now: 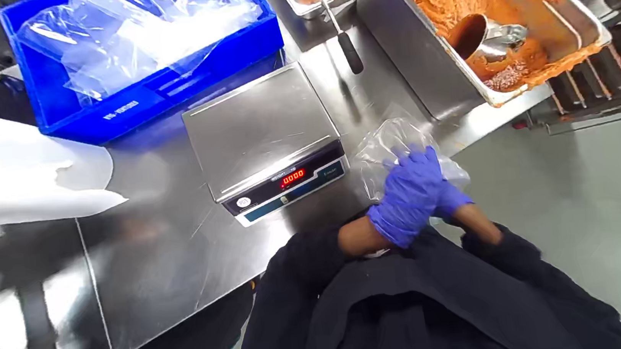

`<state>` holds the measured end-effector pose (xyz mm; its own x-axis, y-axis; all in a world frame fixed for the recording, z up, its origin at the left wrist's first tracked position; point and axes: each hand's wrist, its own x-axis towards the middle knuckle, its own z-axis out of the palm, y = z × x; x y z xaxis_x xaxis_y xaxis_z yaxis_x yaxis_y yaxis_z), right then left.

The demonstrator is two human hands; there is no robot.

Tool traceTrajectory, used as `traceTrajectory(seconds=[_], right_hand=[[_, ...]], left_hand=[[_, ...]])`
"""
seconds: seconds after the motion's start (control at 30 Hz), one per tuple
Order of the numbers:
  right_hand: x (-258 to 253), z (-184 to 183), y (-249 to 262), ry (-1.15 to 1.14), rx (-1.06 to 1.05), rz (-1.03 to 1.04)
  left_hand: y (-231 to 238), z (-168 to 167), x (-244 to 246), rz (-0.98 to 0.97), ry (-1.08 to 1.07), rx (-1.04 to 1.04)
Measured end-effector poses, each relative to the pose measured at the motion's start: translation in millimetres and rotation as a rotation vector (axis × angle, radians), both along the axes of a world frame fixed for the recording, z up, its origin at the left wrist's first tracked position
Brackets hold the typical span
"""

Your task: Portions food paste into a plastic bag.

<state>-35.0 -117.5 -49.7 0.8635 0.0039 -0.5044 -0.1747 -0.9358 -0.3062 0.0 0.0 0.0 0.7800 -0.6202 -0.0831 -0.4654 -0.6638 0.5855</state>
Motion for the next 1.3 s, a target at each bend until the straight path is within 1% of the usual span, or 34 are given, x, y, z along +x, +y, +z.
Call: traceTrajectory(seconds=[0.03,0.1,0.17,0.23,0.3,0.33,0.4,0.47,0.53,0.57,0.63,0.67,0.7,0.77,0.83,0.87,0.93,1.0,1.03,1.07,1.13,1.17,1.23,1.27,1.3], right_hand=[[-5,23,-5,0.007,0.036,0.012],[-11,46,-13,0.025,0.065,0.049],[-12,51,-12,0.124,0.044,0.080],[-13,53,1,0.235,0.013,0.125],[-14,62,15,0.330,0.053,0.159],[-13,68,21,0.369,0.082,0.161],[-9,76,28,0.435,0.094,0.224],[-7,71,28,0.460,0.067,0.317],[-9,67,23,0.421,0.083,0.347],[-10,64,20,0.402,0.081,0.365],[-11,60,14,0.399,0.053,0.381],[-11,59,11,0.379,0.041,0.384],[-11,60,6,0.343,0.048,0.383],[-9,70,1,0.309,0.073,0.373],[-4,77,-1,0.342,0.050,0.375],[-2,78,-2,0.364,0.032,0.374],[1,79,-5,0.371,0.003,0.360],[7,87,-11,0.375,-0.011,0.285],[10,89,-12,0.371,0.000,0.250],[14,91,-12,0.358,0.014,0.233],[22,94,-7,0.319,0.027,0.260],[25,95,-5,0.296,0.024,0.288],[33,94,-2,0.265,0.015,0.336],[36,93,-1,0.270,0.010,0.350],[40,92,-2,0.289,0.011,0.344]], left_hand=[[7,6,10,0.020,-0.001,-0.037],[18,13,27,-0.011,0.005,-0.055],[20,14,33,-0.102,0.000,0.012],[15,12,31,-0.215,-0.070,0.039],[6,20,26,-0.338,-0.071,0.118],[0,27,23,-0.368,-0.050,0.165],[-10,34,21,-0.361,-0.077,0.177],[-13,36,28,-0.282,-0.160,0.106],[-13,38,38,-0.232,-0.213,0.070],[-12,40,42,-0.257,-0.178,0.085],[-6,47,45,-0.304,0.015,0.119],[1,46,43,-0.273,0.069,0.054],[11,39,35,-0.209,0.065,-0.057],[27,14,12,-0.028,0.005,-0.240],[33,-14,-8,0.083,0.089,-0.360],[35,-23,-13,0.097,0.154,-0.402],[45,-28,-12,0.067,0.211,-0.456],[52,-25,-3,0.025,0.211,-0.508],[54,-23,3,0.038,0.187,-0.566],[56,-22,9,0.083,0.162,-0.636],[56,-22,11,0.248,0.185,-0.771],[53,-23,4,0.329,0.263,-0.817],[41,-27,-14,0.456,0.496,-0.895],[34,-32,-22,0.495,0.626,-0.955],[29,-39,-26,0.491,0.708,-0.996]])
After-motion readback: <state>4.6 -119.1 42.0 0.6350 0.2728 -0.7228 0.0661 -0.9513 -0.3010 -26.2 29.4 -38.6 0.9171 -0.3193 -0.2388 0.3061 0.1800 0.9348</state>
